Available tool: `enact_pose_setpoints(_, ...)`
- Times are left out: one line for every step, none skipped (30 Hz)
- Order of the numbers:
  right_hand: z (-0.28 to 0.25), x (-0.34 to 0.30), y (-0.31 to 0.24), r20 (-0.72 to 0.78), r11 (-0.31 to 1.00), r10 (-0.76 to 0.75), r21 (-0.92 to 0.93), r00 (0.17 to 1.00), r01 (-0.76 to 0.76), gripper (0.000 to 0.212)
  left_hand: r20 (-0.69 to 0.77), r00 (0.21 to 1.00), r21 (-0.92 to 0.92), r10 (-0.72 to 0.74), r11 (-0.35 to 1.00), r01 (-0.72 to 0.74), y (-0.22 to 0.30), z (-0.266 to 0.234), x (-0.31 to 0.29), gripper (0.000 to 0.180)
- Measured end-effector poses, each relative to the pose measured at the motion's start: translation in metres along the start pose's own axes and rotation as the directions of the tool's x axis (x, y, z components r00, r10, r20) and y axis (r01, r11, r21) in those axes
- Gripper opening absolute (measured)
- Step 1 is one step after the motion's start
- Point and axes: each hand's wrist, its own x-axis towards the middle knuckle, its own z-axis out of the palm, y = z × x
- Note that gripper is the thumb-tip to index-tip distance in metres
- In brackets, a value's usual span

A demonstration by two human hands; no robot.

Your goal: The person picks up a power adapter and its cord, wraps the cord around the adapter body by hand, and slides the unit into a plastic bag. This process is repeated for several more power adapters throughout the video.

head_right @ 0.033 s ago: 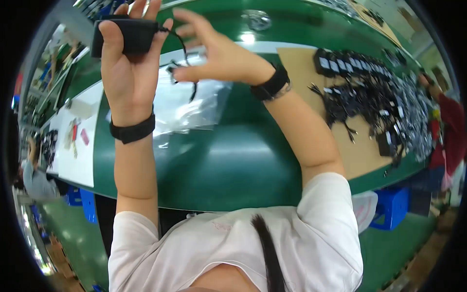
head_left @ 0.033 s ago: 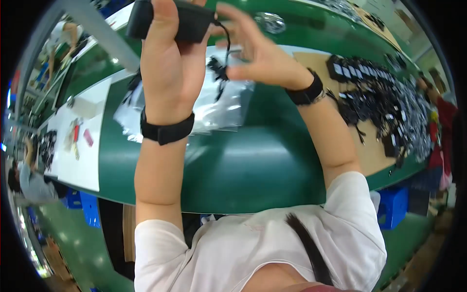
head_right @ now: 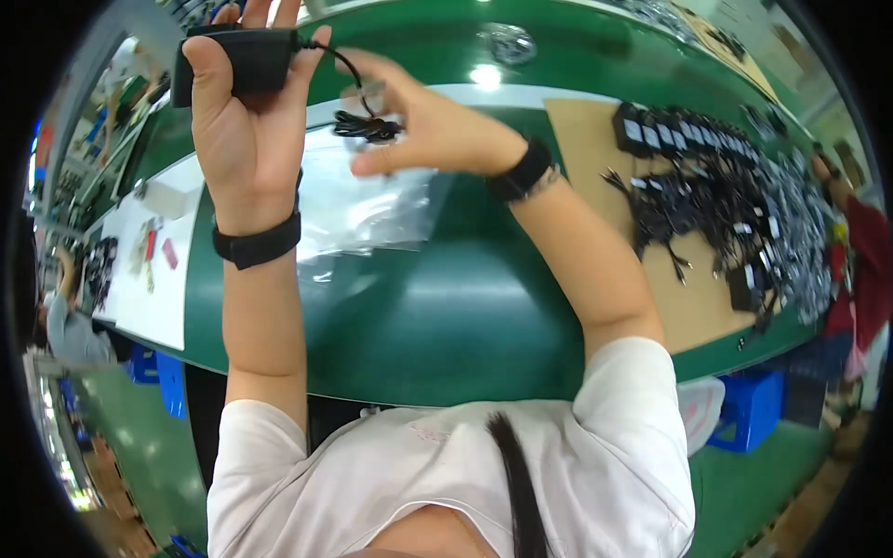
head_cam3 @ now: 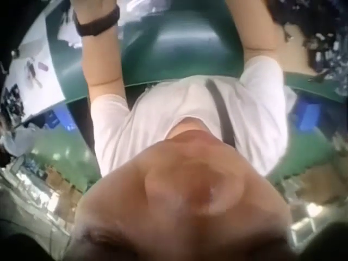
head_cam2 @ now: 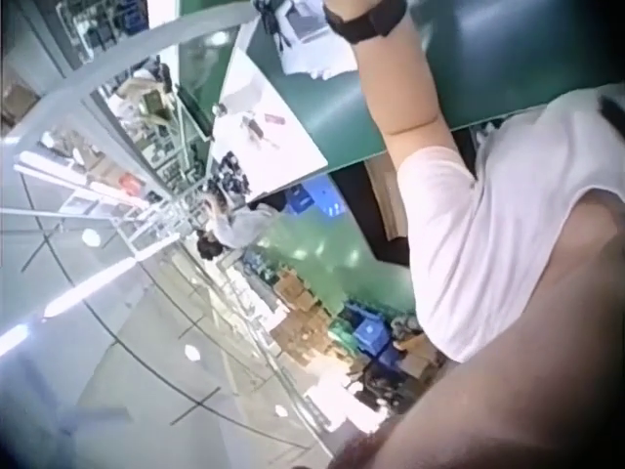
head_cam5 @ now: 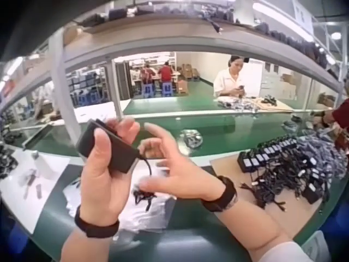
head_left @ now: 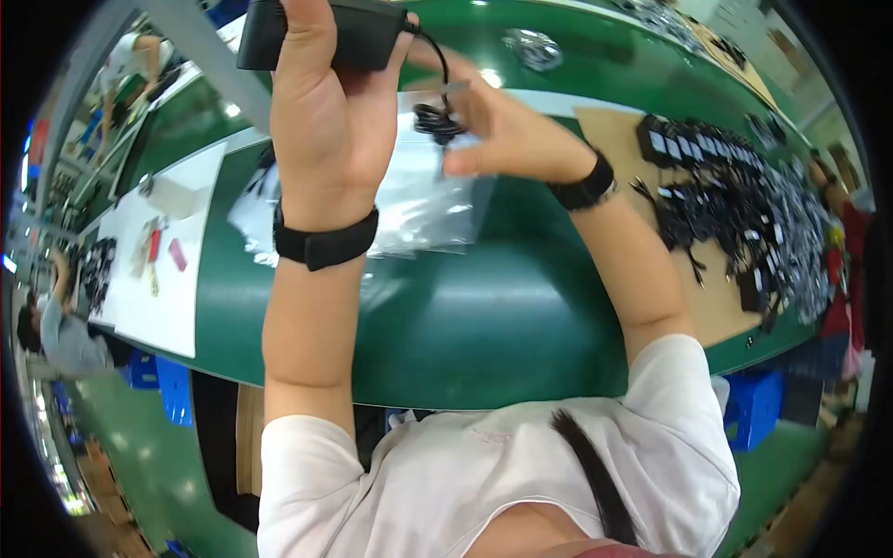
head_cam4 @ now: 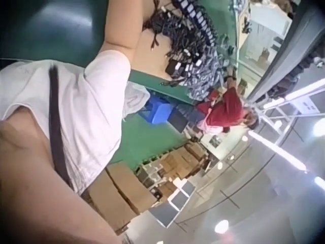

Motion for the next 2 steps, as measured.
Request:
enact_pose_setpoints(0.006, 0.000, -0.001, 0.147, 0.983, 0.176, -0.082, 0.973, -0.165, 0.089, -0.005, 0.996, -0.157, -0.087, 0.984, 0.085, 0.012, -0.006, 0.006, 0.035)
enact_pose_setpoints(0.009, 0.010, 0.001, 0.180, 0.988, 0.151, -0.069, 0.972, -0.140, 0.089, -0.004, 1.000, -0.177, -0.020, 0.984, 0.019, 0.019, -0.004, 0.011, 0.036)
